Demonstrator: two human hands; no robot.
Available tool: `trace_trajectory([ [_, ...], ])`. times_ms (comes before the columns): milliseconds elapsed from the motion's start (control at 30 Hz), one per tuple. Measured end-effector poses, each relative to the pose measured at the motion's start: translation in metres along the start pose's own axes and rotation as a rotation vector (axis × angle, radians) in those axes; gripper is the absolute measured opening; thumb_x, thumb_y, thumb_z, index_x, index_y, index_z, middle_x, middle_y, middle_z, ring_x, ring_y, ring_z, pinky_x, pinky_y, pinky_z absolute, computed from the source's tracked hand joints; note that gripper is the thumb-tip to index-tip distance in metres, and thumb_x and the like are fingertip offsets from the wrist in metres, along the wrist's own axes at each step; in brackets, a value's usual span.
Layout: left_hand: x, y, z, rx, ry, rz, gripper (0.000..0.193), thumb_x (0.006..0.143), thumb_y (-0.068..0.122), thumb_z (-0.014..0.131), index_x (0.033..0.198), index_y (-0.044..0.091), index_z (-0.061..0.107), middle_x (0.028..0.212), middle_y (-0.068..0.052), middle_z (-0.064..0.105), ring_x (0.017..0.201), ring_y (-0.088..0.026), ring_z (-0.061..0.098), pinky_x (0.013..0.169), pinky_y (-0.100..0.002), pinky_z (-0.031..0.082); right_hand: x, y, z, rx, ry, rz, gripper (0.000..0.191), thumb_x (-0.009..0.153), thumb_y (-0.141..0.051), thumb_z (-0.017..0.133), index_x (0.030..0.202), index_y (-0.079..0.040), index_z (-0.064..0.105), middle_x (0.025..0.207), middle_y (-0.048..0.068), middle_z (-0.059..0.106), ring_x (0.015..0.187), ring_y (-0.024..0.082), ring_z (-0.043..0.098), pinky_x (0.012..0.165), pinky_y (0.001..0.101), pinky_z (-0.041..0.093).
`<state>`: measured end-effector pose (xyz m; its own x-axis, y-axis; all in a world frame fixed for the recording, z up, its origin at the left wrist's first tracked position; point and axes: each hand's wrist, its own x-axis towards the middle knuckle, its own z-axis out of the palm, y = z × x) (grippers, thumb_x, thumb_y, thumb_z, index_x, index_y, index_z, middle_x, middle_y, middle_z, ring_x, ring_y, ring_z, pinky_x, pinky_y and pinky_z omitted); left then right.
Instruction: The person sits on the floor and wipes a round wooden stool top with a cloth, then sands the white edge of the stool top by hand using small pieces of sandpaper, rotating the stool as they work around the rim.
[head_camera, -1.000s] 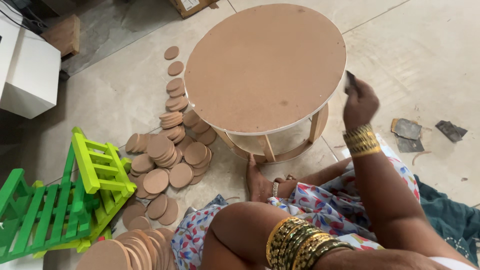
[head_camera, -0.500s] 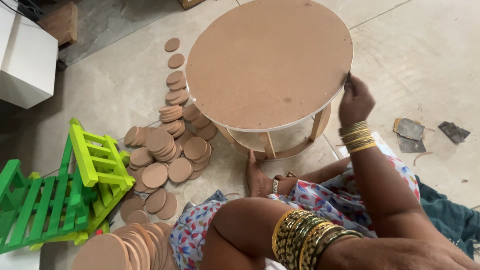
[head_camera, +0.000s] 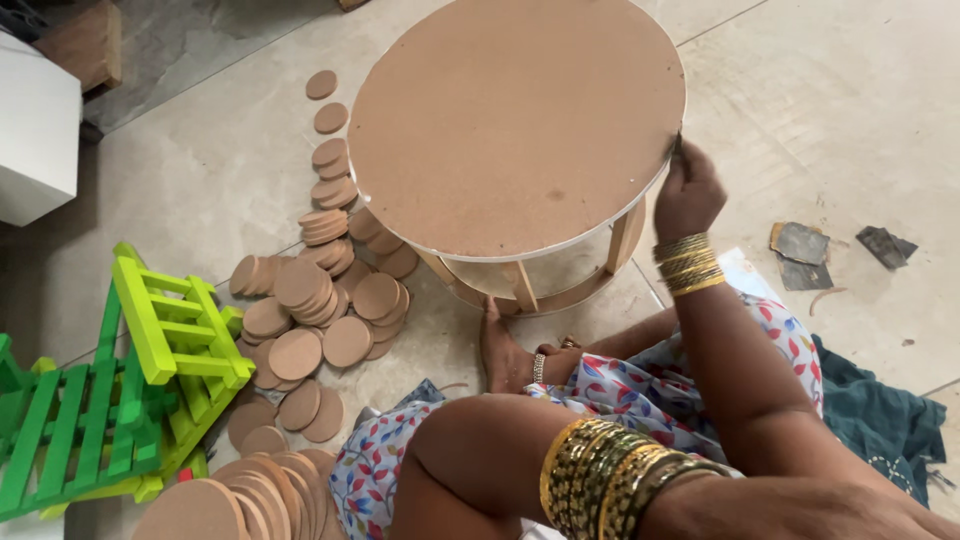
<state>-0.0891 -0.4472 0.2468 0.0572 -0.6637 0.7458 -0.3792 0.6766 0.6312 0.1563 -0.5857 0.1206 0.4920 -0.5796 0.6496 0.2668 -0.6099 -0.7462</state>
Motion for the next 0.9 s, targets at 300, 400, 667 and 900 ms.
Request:
trace_trajectory([
  [300, 0.015, -0.002, 0.004, -0.003, -0.008, -0.007, 0.015, 0.109, 0.026, 0.053, 0.118, 0.016, 0.059, 0.124, -0.003, 0.062, 0.116, -0.021, 0.061, 0.101, -0.032, 0.056, -0.045, -0.023, -0.046, -0.077, -0.116, -0.103, 0.017, 0.102, -0.004, 0.067, 0.117, -0.005, 0.074, 0.102, 0.018, 0.076, 0.093, 0.030, 0.076, 0.080, 0.0386, 0.059],
  [400, 0.017, 0.008, -0.006, 0.000, -0.009, -0.004, 0.012, 0.108, 0.024, 0.054, 0.114, 0.015, 0.061, 0.121, -0.004, 0.064, 0.114, -0.021, 0.062, 0.100, -0.033, 0.057, -0.010, -0.007, -0.030, 0.047, 0.002, -0.041, 0.015, 0.107, -0.004, 0.065, 0.120, -0.004, 0.072, 0.108, 0.016, 0.077, 0.097, 0.028, 0.078, 0.085, 0.0368, 0.061],
  [667, 0.059, 0.065, -0.038, 0.081, 0.002, 0.019, 0.008, 0.107, 0.019, 0.059, 0.105, 0.014, 0.065, 0.112, -0.005, 0.068, 0.109, -0.022, 0.066, 0.096, -0.034, 0.060, -0.046, -0.031, -0.018, -0.171, -0.129, -0.180, 0.019, 0.104, -0.003, 0.067, 0.120, -0.005, 0.076, 0.101, 0.017, 0.076, 0.091, 0.031, 0.075, 0.079, 0.0369, 0.057],
  [900, 0.018, 0.116, -0.115, 0.126, 0.253, -0.024, 0.011, 0.106, 0.014, 0.063, 0.097, 0.013, 0.069, 0.104, -0.006, 0.072, 0.104, -0.024, 0.069, 0.092, -0.036, 0.062, -0.003, 0.013, -0.034, 0.121, -0.021, 0.087, 0.016, 0.104, -0.004, 0.065, 0.118, -0.004, 0.072, 0.105, 0.015, 0.078, 0.096, 0.022, 0.076, 0.084, 0.0333, 0.060],
])
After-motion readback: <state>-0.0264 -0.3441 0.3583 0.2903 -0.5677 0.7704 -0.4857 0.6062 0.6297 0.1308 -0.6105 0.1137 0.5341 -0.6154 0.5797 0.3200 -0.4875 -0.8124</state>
